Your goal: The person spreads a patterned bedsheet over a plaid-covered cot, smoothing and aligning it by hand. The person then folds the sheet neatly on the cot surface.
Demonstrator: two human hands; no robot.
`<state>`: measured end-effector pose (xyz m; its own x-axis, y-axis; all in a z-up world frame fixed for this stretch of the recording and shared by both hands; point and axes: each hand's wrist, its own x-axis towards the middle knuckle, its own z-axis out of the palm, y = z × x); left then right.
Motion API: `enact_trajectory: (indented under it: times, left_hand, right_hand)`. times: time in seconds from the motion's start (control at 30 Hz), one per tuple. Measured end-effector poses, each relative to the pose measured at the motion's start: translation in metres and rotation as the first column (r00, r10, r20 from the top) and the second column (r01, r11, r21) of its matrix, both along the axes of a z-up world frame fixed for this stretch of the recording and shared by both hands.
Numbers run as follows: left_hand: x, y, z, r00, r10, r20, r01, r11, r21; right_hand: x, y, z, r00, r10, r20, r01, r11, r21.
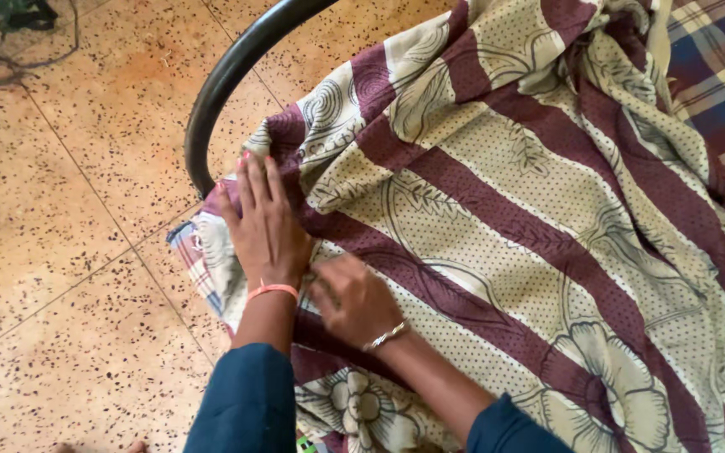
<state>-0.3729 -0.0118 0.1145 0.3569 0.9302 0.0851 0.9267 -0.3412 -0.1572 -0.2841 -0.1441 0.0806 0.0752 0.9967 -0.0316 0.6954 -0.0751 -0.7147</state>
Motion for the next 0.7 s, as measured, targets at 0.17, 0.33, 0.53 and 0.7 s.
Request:
enact_trajectory:
  times: [0.17, 0.33, 0.53, 0.7]
  left_hand:
    - [0.008, 0.0, -0.006, 0.975, -0.221, 0.035, 0.219, 0.975, 0.042]
    - [0.039, 0.002, -0.017, 0.897, -0.385, 0.218, 0.391, 0.92, 0.017]
    - [0.109, 0.023, -0.033, 0.791, -0.458, 0.406, 0.487, 0.873, 0.037]
    - [0.181, 0.038, -0.04, 0.77, -0.484, 0.417, 0.489, 0.866, 0.102]
  right_hand:
    - [0.057, 0.019, -0.011, 0.961, -0.045, 0.274, -0.029, 0.965, 0.259]
    - [0.111, 0.037, -0.022, 0.874, -0.13, 0.468, 0.048, 0.982, 0.184]
    - [0.211, 0.034, -0.027, 0.791, -0.254, 0.557, 0.218, 0.967, 0.131]
    - [0.285, 0.016, -0.035, 0.724, -0.441, 0.531, 0.409, 0.894, 0.185]
